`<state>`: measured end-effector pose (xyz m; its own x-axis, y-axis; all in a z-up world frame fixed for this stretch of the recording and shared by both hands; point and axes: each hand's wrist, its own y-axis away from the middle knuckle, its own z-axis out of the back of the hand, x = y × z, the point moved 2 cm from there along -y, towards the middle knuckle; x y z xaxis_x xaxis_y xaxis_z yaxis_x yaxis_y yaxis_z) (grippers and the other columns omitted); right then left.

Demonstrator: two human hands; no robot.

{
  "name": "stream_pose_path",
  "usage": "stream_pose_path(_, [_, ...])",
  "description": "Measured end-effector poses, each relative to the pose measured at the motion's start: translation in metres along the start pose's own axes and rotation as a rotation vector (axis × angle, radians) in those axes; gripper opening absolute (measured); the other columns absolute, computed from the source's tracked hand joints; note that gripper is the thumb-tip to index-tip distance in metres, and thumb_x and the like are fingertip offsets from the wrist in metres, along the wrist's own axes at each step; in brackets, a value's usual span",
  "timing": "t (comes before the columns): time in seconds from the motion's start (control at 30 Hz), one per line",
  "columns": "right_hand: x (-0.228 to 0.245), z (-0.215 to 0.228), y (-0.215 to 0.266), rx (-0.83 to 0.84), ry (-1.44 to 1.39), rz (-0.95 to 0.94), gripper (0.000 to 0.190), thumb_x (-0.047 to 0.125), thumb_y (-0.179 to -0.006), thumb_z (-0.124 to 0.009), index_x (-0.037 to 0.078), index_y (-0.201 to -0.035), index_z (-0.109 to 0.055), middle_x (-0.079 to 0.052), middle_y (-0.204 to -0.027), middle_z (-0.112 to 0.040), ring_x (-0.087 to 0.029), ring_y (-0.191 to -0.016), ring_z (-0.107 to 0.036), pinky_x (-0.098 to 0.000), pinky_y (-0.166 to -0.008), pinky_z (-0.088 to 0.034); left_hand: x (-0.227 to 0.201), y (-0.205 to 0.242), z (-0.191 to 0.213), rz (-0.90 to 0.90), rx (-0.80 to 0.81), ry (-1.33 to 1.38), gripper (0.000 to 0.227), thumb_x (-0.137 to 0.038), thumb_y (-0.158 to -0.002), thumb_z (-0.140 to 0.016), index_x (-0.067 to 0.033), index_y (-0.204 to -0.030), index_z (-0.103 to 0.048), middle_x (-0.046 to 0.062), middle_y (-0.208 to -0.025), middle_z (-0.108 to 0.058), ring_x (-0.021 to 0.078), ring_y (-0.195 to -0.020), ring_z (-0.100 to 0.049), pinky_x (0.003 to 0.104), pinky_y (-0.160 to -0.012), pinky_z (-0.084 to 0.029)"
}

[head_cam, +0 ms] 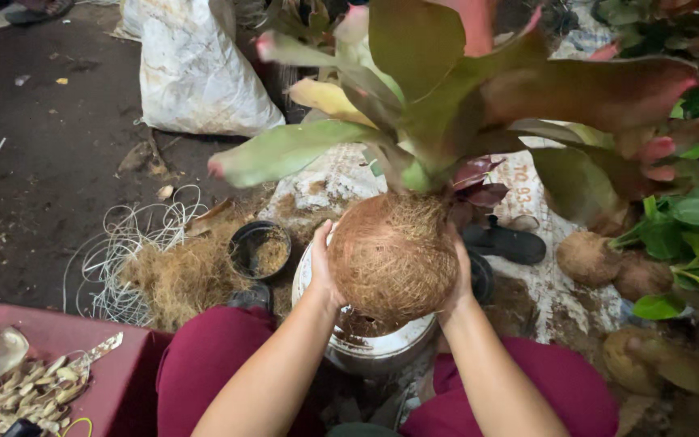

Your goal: The person secures a bromeliad plant to a coconut shell using white string, wrapping and tying it around the base. The person then places the mounted plant aside and gathers a bundle of coconut coir, fluffing it and placing it into a white bucket.

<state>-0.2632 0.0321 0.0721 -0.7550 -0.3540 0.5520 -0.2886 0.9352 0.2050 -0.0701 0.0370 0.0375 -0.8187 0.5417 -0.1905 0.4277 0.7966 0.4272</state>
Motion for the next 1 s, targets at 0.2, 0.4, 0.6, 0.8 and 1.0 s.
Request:
stream_pose_path(0.2, [0.016, -0.008, -0.005, -0.005, 0.140, 0.048, 0.070, 0.057, -0.099, -0.048, 0.006, -0.146, -0.052, -0.014, -0.140, -0.061, -0.030, -0.125, -0.060, -0.0469, -0.107, -0.048, 0.000, 0.003, -0.006, -0.203, 0.199, 0.072, 0.095, -0.079, -0.086, -0.043, -0.0085, -0.148, -0.054, 0.020, -0.145, -0.059, 0.0409, -0.131, -0.057, 0.060, -0.109, -0.044])
stream_pose_path(0.4, [0.038, 0.009, -0.012, -0.085, 0.352, -0.102, 0.085, 0.068, -0.089, -0.050, 0.008, -0.148, -0.050, -0.010, -0.143, -0.062, -0.026, -0.127, -0.062, -0.0434, -0.105, -0.049, 0.005, 0.014, -0.019, -0.092, 0.159, 0.033, 0.091, -0.080, -0.084, -0.042, -0.0140, -0.147, -0.054, 0.016, -0.144, -0.059, 0.0386, -0.129, -0.057, 0.061, -0.108, -0.043])
stream_pose_path(0.6, [0.024, 0.034, -0.014, -0.117, 0.282, -0.138, 0.081, 0.064, -0.092, -0.055, 0.004, -0.147, -0.053, -0.014, -0.138, -0.062, -0.030, -0.120, -0.061, -0.0447, -0.101, -0.050, 0.008, 0.011, -0.012, -0.110, 0.037, 0.148, 0.092, -0.075, -0.087, -0.039, -0.0044, -0.143, -0.056, 0.023, -0.140, -0.061, 0.0415, -0.126, -0.058, 0.058, -0.106, -0.045])
stream_pose_path(0.8, [0.025, 0.012, -0.003, -0.109, 0.248, -0.071, 0.072, 0.056, -0.094, -0.055, 0.007, -0.146, -0.052, -0.013, -0.138, -0.063, -0.030, -0.120, -0.062, -0.0445, -0.103, -0.050, 0.004, 0.005, -0.010, -0.238, 0.031, 0.139, 0.087, -0.068, -0.090, -0.038, -0.0031, -0.145, -0.054, 0.023, -0.142, -0.060, 0.0412, -0.130, -0.057, 0.056, -0.110, -0.043])
stream_pose_path(1.0, [0.050, -0.016, 0.000, -0.191, 0.255, -0.063, 0.078, 0.064, -0.091, -0.050, 0.007, -0.144, -0.055, -0.015, -0.135, -0.065, -0.032, -0.117, -0.064, -0.0473, -0.099, -0.051, 0.017, 0.017, -0.029, -0.366, -0.014, 0.018, 0.084, -0.071, -0.091, -0.029, -0.0135, -0.150, -0.046, 0.011, -0.147, -0.057, 0.0336, -0.134, -0.053, 0.053, -0.111, -0.040])
